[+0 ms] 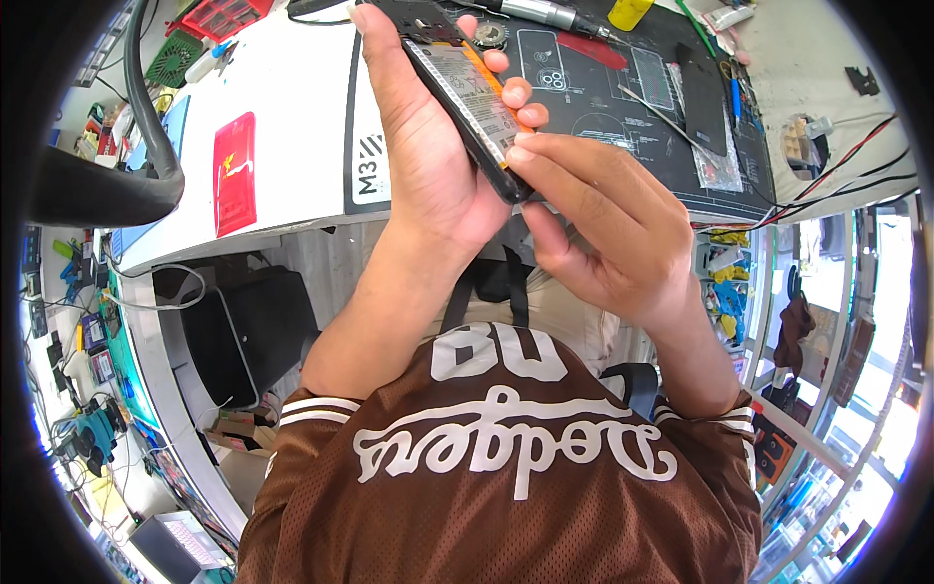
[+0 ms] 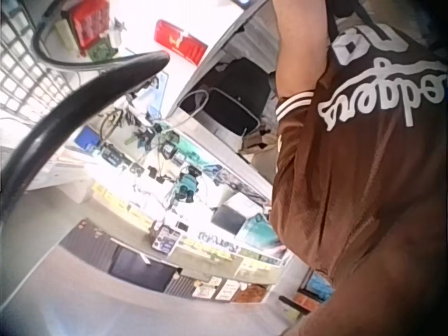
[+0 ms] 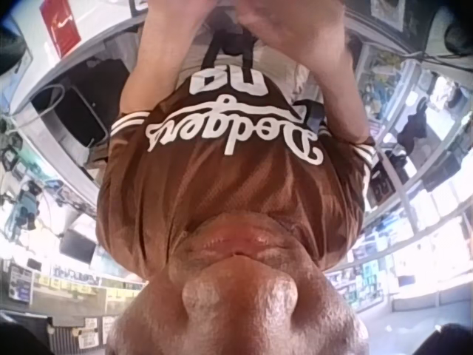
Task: The person disassembles a smartphone at a workbench, using a screwdriver to remove screws and a prying tool to separate the back cover. They remove the battery and internal components, then reassemble the device by reconnecting the battery and closing the back cover.
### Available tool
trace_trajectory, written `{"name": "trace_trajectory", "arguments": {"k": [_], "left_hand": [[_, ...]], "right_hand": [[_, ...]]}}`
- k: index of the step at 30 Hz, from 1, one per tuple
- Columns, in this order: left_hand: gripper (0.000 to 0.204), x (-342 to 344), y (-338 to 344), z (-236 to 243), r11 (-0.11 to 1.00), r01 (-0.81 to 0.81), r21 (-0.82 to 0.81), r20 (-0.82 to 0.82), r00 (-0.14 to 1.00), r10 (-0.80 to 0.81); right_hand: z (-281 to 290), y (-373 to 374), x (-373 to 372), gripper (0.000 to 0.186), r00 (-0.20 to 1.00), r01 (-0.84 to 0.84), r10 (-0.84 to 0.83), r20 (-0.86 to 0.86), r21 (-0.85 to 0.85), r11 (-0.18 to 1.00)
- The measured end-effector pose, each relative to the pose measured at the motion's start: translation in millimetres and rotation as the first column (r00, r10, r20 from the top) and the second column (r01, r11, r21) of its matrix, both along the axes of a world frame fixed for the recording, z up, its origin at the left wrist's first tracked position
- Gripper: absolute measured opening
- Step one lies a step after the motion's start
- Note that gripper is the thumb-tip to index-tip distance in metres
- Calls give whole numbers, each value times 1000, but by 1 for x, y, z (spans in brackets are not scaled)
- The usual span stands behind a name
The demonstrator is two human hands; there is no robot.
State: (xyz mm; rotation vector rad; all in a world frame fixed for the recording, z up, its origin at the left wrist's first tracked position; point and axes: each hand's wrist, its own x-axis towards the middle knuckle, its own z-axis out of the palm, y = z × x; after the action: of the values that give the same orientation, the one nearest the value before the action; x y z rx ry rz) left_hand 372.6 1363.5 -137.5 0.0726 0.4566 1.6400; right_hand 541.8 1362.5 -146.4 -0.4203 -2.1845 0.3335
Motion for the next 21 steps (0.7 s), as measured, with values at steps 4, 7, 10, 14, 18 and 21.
{"name": "trace_trajectory", "arguments": {"k": [4, 7, 10, 14, 18, 21], "left_hand": [[69, 3, 6, -6, 995, -92, -34, -173, 981, 85], [67, 7, 6, -3, 983, -107, -152, -148, 985, 85], [76, 11, 5, -2, 990, -124, -62, -336, 937, 97], [83, 11, 1, -10, 989, -138, -44, -390, 914, 110], [86, 9, 0, -14, 988, -145, -61, -393, 913, 110], [88, 7, -1, -17, 986, -160, -55, -389, 913, 127]], "right_hand": [[5, 2, 2, 42, 998, 8, -7, 67, -17, 1000], [2, 6, 1, 46, 997, 24, -25, 72, 20, 1000], [4, 7, -3, 49, 996, 49, -52, 77, 43, 998], [4, -1, -11, 49, 992, 101, -104, 71, 48, 994], [0, -8, -17, 49, 984, 159, -161, 73, 32, 987], [0, -11, -20, 48, 984, 157, -157, 84, -3, 988]]}}
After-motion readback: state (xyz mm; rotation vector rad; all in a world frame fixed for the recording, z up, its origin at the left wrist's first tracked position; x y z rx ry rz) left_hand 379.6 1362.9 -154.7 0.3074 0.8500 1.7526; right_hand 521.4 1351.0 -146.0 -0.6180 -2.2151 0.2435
